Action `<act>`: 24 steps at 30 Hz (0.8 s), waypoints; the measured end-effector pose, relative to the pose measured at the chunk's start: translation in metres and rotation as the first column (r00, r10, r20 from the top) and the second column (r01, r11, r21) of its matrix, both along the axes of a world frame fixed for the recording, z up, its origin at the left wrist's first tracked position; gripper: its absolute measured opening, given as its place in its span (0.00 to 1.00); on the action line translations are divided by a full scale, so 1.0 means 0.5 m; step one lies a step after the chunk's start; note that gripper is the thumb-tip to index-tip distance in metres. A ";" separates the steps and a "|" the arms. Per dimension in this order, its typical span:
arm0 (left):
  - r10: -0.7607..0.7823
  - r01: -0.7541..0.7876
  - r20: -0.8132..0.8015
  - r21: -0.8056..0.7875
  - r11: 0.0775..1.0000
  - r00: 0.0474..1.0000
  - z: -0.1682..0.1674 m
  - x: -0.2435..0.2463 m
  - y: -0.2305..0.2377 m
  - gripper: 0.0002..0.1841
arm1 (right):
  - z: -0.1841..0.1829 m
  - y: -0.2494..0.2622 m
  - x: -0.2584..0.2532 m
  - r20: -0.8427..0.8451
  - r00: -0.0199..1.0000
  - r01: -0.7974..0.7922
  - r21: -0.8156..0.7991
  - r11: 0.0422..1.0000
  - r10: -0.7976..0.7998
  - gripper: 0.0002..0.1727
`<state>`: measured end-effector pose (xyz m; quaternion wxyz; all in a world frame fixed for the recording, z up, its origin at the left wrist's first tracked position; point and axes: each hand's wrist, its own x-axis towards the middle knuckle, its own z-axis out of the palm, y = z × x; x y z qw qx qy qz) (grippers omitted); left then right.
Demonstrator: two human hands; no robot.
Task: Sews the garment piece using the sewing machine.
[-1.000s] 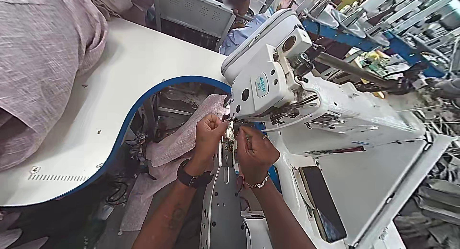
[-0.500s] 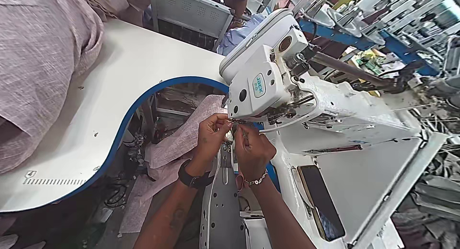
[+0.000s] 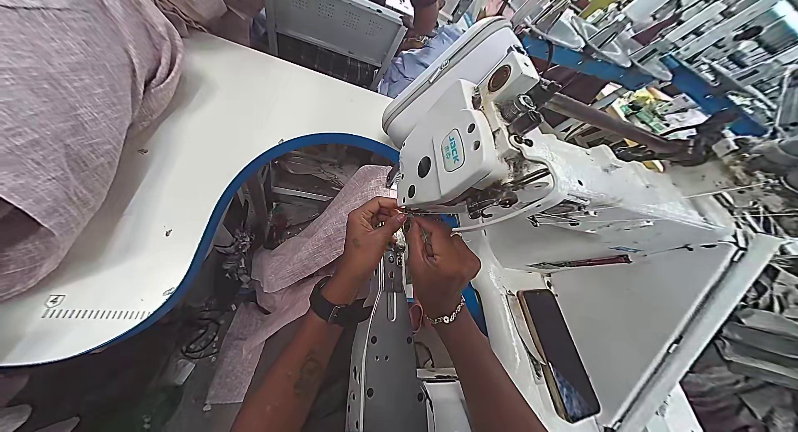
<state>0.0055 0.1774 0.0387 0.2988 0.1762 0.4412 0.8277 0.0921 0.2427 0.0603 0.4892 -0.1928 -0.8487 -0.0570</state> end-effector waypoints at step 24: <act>0.005 -0.005 -0.009 0.016 1.000 1.000 -0.011 -0.001 0.003 0.06 | -0.011 0.009 -0.004 0.000 1.000 -0.015 -0.022 1.000 0.015 0.09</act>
